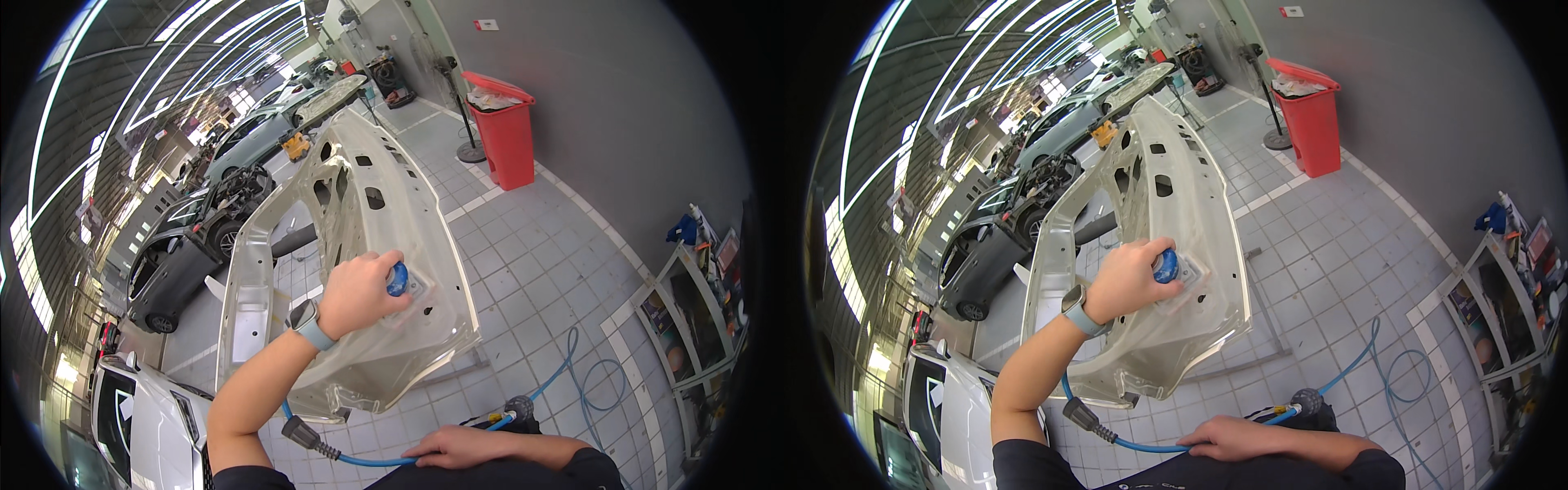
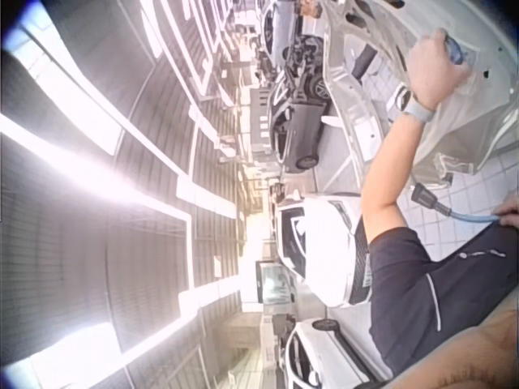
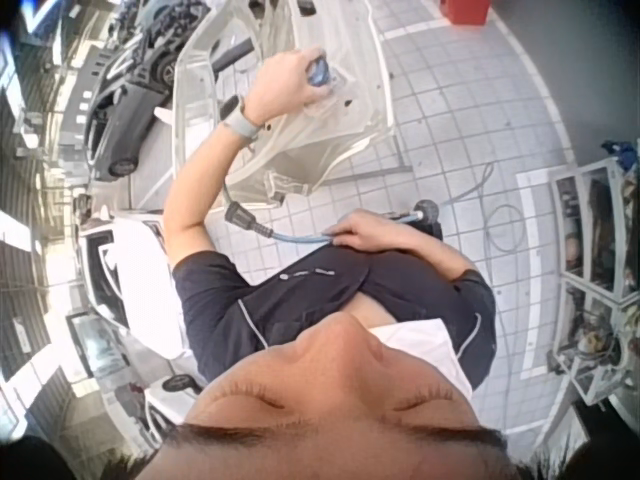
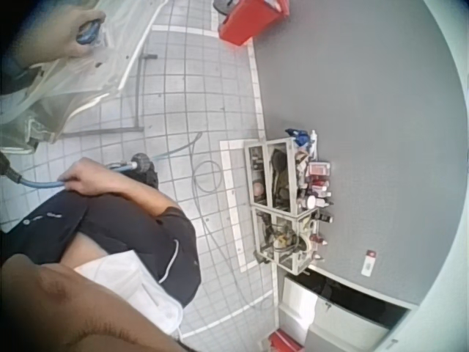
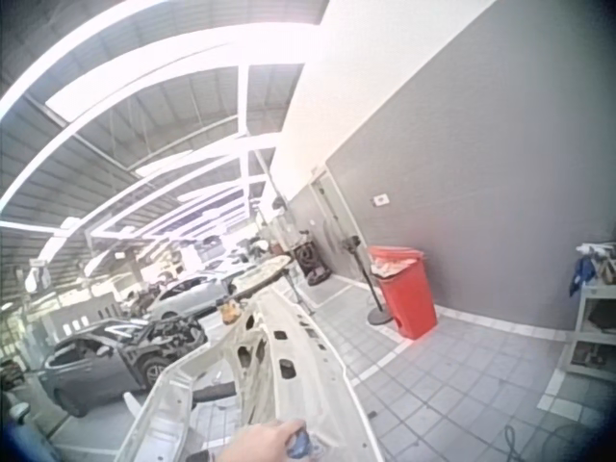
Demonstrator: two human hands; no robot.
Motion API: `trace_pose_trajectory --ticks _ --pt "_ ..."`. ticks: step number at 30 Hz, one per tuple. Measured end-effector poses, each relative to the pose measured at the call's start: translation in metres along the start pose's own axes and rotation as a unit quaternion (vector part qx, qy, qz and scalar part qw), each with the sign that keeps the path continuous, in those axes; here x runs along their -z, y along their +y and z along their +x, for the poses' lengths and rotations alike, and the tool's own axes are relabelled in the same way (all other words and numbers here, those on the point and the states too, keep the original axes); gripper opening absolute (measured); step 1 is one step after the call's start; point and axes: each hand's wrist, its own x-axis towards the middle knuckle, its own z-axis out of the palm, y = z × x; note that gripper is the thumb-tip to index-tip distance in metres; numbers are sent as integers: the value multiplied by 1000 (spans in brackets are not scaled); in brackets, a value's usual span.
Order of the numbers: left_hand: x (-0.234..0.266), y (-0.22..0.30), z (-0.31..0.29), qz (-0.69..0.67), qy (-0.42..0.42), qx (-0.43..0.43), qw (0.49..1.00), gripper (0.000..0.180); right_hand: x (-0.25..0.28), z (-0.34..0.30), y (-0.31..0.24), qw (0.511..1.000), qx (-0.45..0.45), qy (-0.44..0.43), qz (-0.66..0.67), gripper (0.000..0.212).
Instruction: The person uses a pneumatic sander to smooth the surface of a large car hood mounted on a stand. They move the sander across the hood in overlapping passes, briefly pause to peel off a strip of masking tape, then continue sanding the remaining areas.
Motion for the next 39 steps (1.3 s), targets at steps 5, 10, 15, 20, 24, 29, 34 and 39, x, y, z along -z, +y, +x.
trace_pose_trajectory --ticks 5,10,15,20,24,29,34,39 --pt "4 -12 -8 -61 11 -62 996 57 3 8 -13 1000 -12 25 8 40" --pt "1 -4 7 -96 1 -98 991 56 -2 24 -26 999 -13 34 12 39" --pt "18 -3 24 -166 -121 -87 975 52 -10 30 -27 1000 16 13 20 41" --pt "20 27 1 -95 -46 -165 981 51 -21 35 -26 999 13 24 29 40" --pt "28 53 -26 5 -58 -198 978 52 -27 41 -30 1000 -2 18 10 40" --pt "46 64 -1 92 -131 -270 949 55 -23 51 -51 992 54 115 5 41" --pt "51 87 55 171 -208 -361 893 56 -8 64 -79 956 180 230 35 43" --pt "56 111 80 231 -259 -404 846 56 8 57 -93 937 202 280 57 43"
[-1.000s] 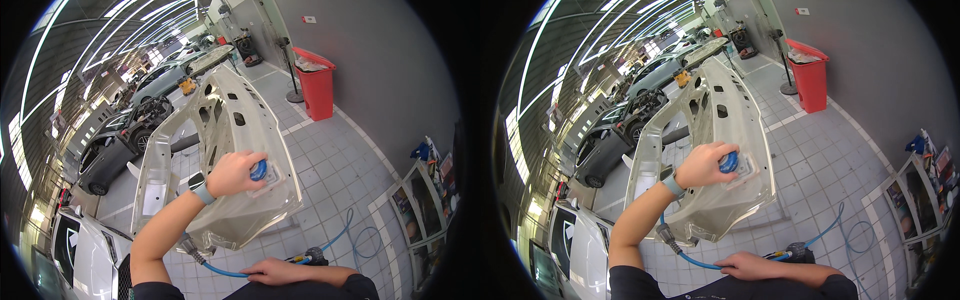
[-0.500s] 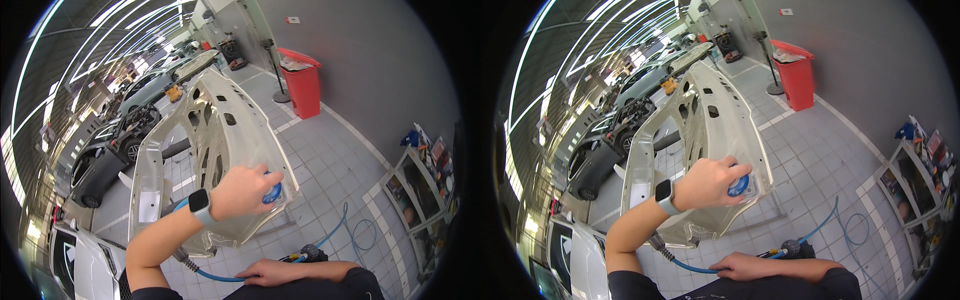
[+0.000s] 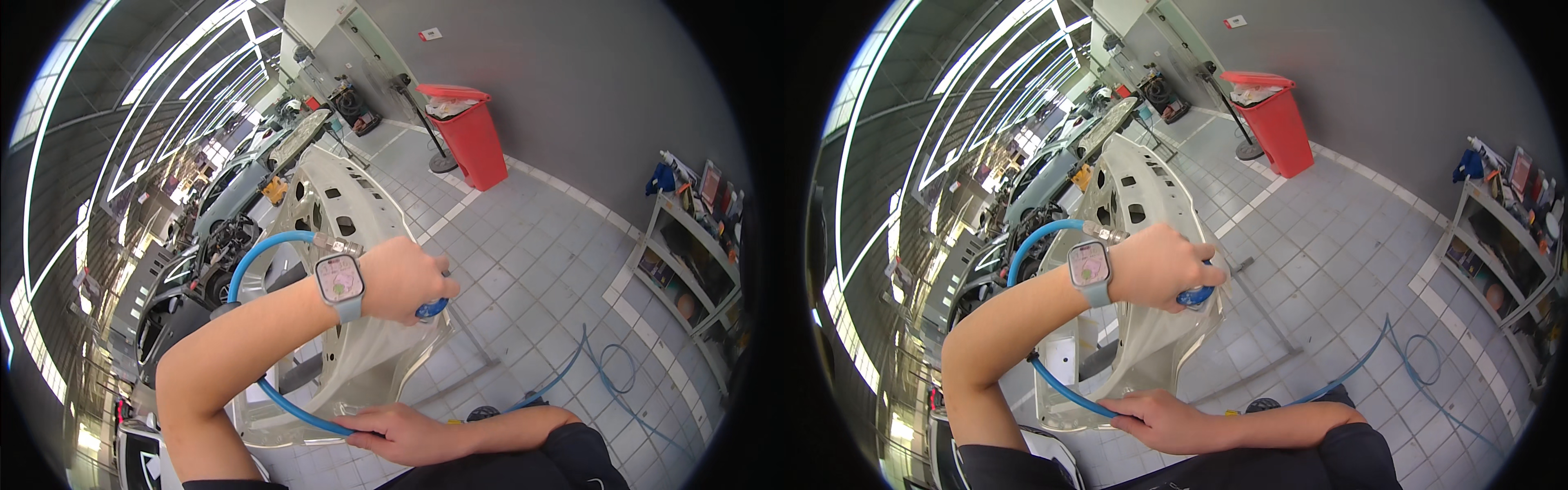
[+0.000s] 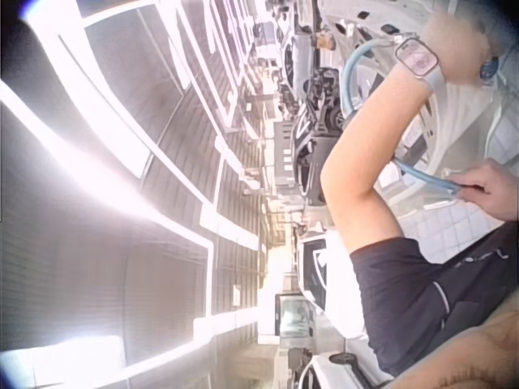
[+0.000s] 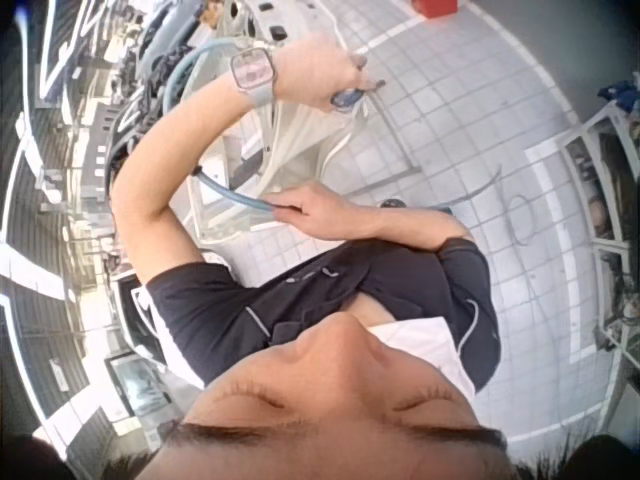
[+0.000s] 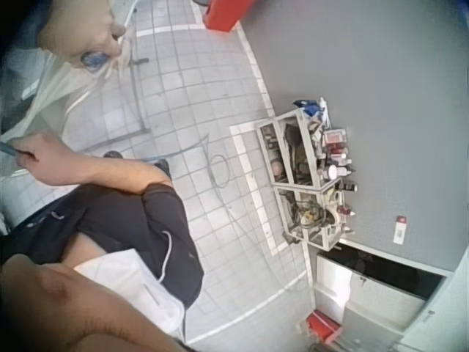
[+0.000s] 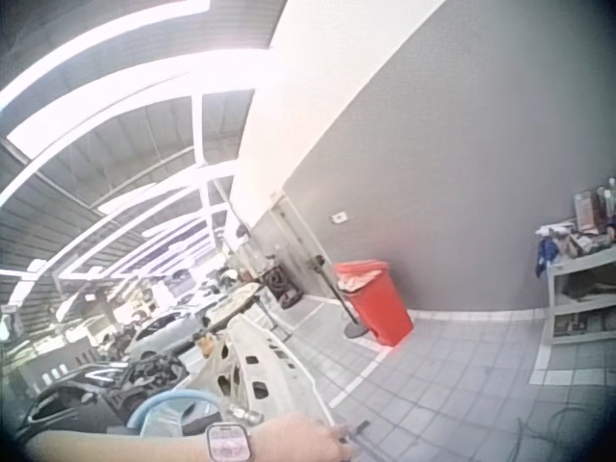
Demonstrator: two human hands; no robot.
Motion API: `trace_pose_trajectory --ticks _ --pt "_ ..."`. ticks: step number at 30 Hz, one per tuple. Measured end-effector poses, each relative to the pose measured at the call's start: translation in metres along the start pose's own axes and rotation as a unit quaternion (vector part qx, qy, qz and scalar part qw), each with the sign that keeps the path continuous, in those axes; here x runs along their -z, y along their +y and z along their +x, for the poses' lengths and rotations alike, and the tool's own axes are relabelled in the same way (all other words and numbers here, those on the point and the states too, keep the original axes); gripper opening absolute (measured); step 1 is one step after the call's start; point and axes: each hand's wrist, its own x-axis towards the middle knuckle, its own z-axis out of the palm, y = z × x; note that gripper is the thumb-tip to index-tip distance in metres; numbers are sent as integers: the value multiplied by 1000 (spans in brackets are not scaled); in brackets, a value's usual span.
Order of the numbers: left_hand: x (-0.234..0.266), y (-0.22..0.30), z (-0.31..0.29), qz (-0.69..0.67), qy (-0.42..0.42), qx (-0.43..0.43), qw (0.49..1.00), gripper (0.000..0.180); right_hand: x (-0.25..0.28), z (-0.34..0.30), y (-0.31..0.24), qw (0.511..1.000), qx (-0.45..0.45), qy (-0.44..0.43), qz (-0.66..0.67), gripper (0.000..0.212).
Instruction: The person uses a pneumatic sander to smooth the surface of a large car hood mounted on a stand. They move the sander across the hood in overlapping passes, briefly pause to peel off a strip of masking tape, then continue sanding the remaining areas.
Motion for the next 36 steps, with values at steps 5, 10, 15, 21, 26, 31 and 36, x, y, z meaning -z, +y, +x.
trace_pose_trajectory --ticks 5,10,15,21,26,31,36 --pt "1 13 -7 16 -28 -54 998 46 -4 4 0 998 40 35 41 43" --pt "-16 36 -37 77 28 -93 992 27 -28 12 18 998 26 44 20 41" --pt "-42 31 -63 2 108 -24 994 32 -69 25 40 998 12 64 -12 36" --pt "-65 -44 -53 -166 91 128 973 54 -99 18 49 994 26 100 -18 33" --pt "-63 -52 -42 -310 119 124 935 59 -90 4 47 995 31 96 -4 34" --pt "-41 -43 0 -266 69 57 960 58 -80 -3 39 994 24 109 -21 35" --pt "-25 -34 7 -244 36 41 968 57 -68 -16 28 993 32 115 -18 35"
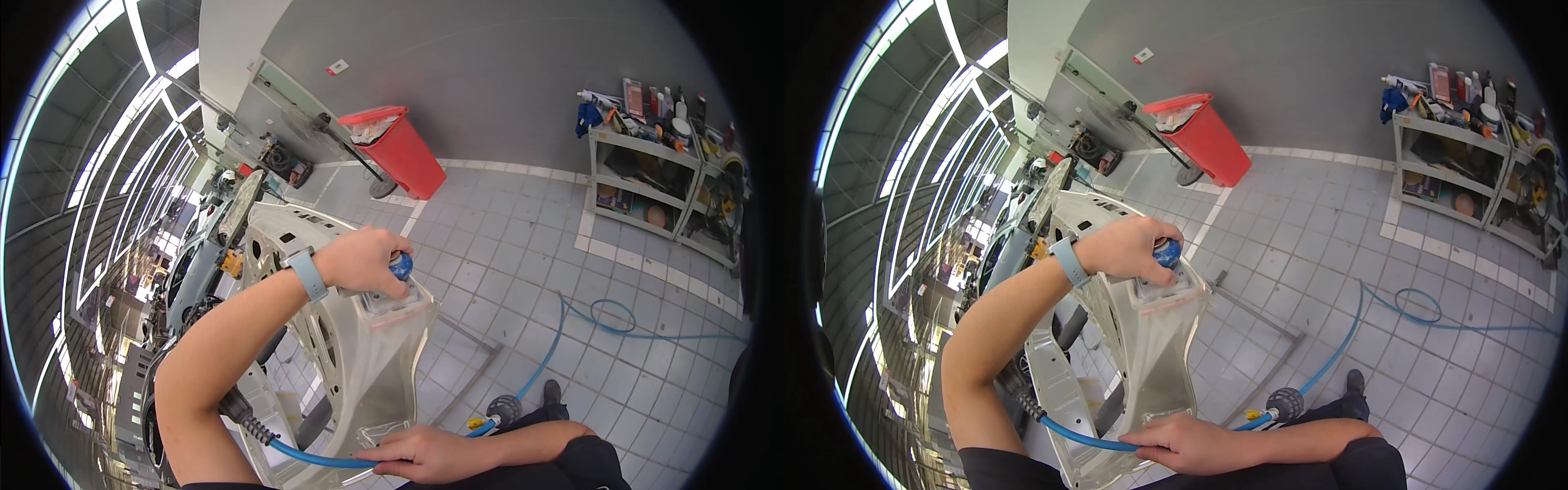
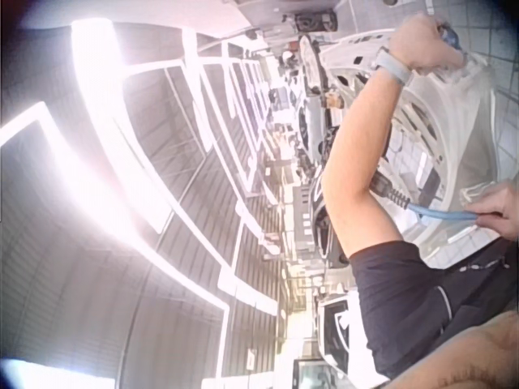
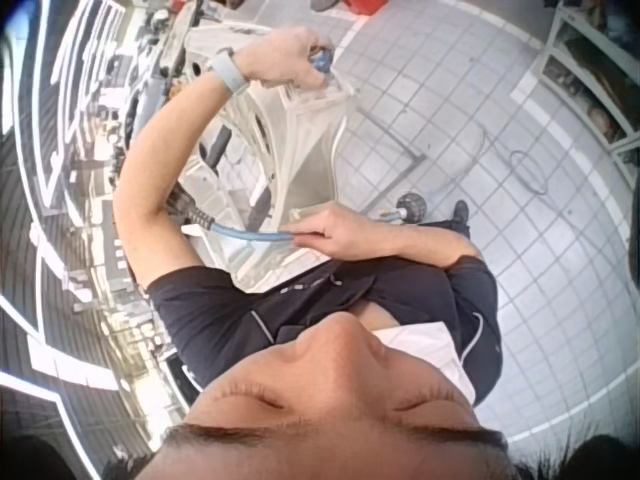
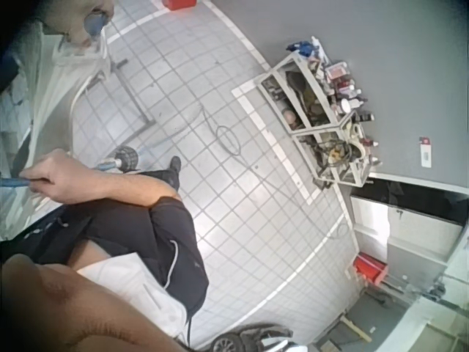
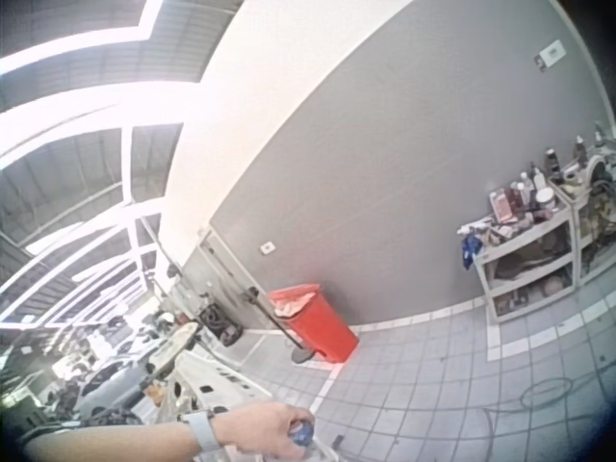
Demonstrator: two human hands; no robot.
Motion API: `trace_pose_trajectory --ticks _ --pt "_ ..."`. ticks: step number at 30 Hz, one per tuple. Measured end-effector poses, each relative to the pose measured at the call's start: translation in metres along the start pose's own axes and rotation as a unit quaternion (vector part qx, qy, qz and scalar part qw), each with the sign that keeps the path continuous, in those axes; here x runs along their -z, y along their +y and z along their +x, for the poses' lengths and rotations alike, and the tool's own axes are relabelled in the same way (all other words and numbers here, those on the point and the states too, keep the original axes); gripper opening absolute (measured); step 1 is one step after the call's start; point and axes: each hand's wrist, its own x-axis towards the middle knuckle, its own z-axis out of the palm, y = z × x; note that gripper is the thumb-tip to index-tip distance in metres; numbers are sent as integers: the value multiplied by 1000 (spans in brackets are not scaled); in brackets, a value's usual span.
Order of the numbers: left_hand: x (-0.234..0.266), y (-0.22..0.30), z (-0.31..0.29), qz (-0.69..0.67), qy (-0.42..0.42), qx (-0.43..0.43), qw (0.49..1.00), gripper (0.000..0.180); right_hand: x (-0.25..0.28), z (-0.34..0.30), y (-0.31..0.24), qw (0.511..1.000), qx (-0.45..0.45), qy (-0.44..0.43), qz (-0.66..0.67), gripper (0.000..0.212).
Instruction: The person uses a pneumatic sander to smooth the surface of a large car hood mounted on a stand. They move the sander across the hood in overlapping passes, briefly pause to peel off a strip of masking tape, then continue sanding the remaining areas.
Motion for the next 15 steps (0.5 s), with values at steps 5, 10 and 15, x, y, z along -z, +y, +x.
trace_pose_trajectory --ticks 5,10,15 --pt "-13 22 -20 40 55 -10 998 54 -2 2 -1 999 9 -30 1 36" --pt "-27 33 -40 156 116 -83 977 49 -11 6 3 999 -17 -44 -21 37" --pt "-35 33 -56 210 134 -153 956 54 -17 12 4 999 -30 -1 -17 38"
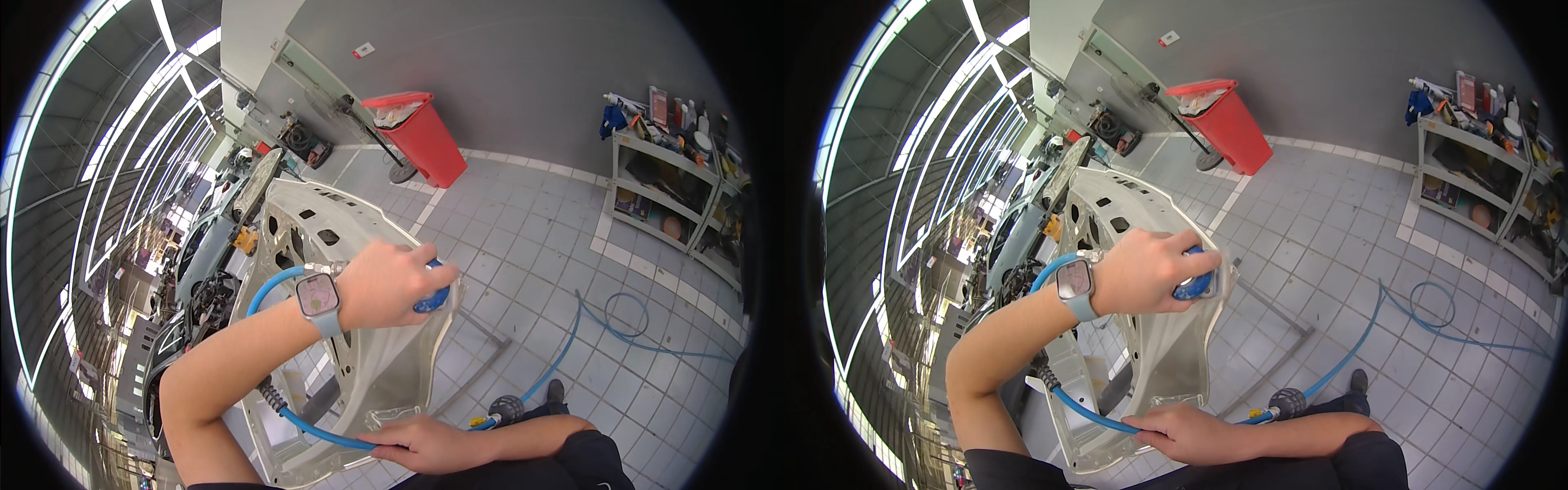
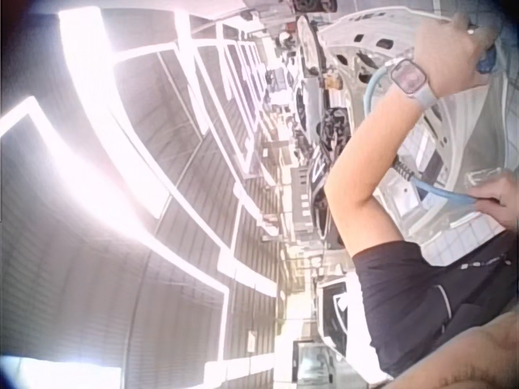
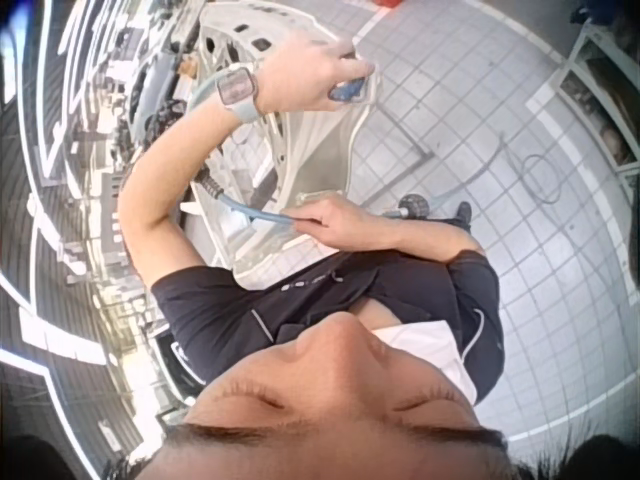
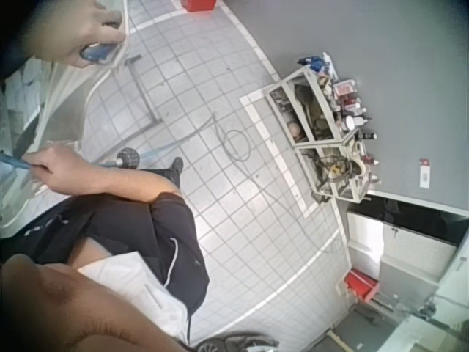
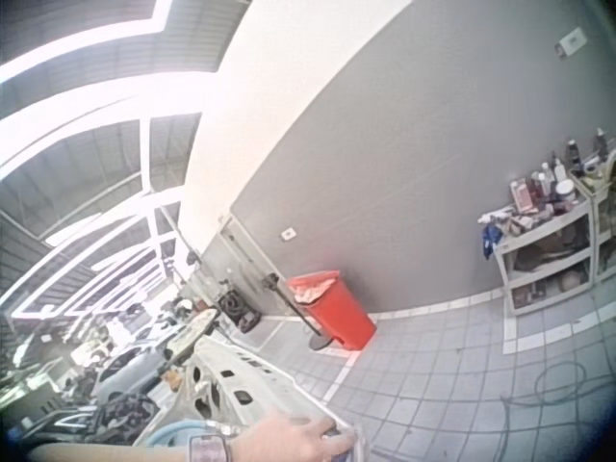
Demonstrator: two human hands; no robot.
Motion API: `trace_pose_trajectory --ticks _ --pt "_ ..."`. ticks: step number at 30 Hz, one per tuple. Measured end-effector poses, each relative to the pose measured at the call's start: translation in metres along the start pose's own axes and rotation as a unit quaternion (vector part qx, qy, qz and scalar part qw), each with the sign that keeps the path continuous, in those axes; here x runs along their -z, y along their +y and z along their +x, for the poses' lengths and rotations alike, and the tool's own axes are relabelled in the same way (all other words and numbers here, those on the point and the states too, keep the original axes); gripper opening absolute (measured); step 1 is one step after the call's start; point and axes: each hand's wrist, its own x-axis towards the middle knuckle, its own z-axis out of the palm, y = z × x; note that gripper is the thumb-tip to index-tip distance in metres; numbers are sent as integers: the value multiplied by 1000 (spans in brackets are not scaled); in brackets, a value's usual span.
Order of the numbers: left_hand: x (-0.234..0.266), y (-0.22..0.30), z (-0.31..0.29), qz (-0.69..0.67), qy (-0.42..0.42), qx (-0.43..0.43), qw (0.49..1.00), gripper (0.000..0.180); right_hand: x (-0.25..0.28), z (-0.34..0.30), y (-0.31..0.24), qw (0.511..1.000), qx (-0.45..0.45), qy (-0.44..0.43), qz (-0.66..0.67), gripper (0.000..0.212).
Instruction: The person uses a pneumatic sander to smooth the surface of a large car hood mounted on a stand. They move the sander across the hood in overlapping passes, briefly pause to peel off a strip of masking tape, then continue sanding the remaining areas.
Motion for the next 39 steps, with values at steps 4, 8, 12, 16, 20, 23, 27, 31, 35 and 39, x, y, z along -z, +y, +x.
trace_pose_trajectory --ticks 4,8,12,16,20,23,27,31,35,39 --pt "-1 4 -8 31 12 -33 999 55 -5 3 2 999 1 22 -25 37" --pt "-2 -2 -9 -87 47 69 993 55 -10 -2 6 999 12 14 -39 35" --pt "-12 2 -6 -220 64 103 968 55 -16 -10 8 999 6 -13 -29 33" --pt "-24 3 7 -180 128 108 969 53 -16 -16 6 999 -8 -7 -45 33" --pt "-25 -9 14 -209 119 154 958 54 -10 -19 -1 998 -23 -16 -63 33" --pt "-26 -11 7 -256 87 202 941 55 -9 -23 -6 997 -23 -38 -60 33" --pt "-34 9 -12 -183 137 249 941 54 -11 -30 -5 996 -29 -68 -49 33" --pt "-42 40 -35 -90 178 288 937 53 -14 -35 5 987 -50 -141 -64 33" --pt "-47 56 -57 -52 163 245 954 51 -19 -38 12 977 -93 -183 -58 33" --pt "-50 47 -72 -42 154 171 972 51 -29 -26 11 977 -116 -154 -97 36"
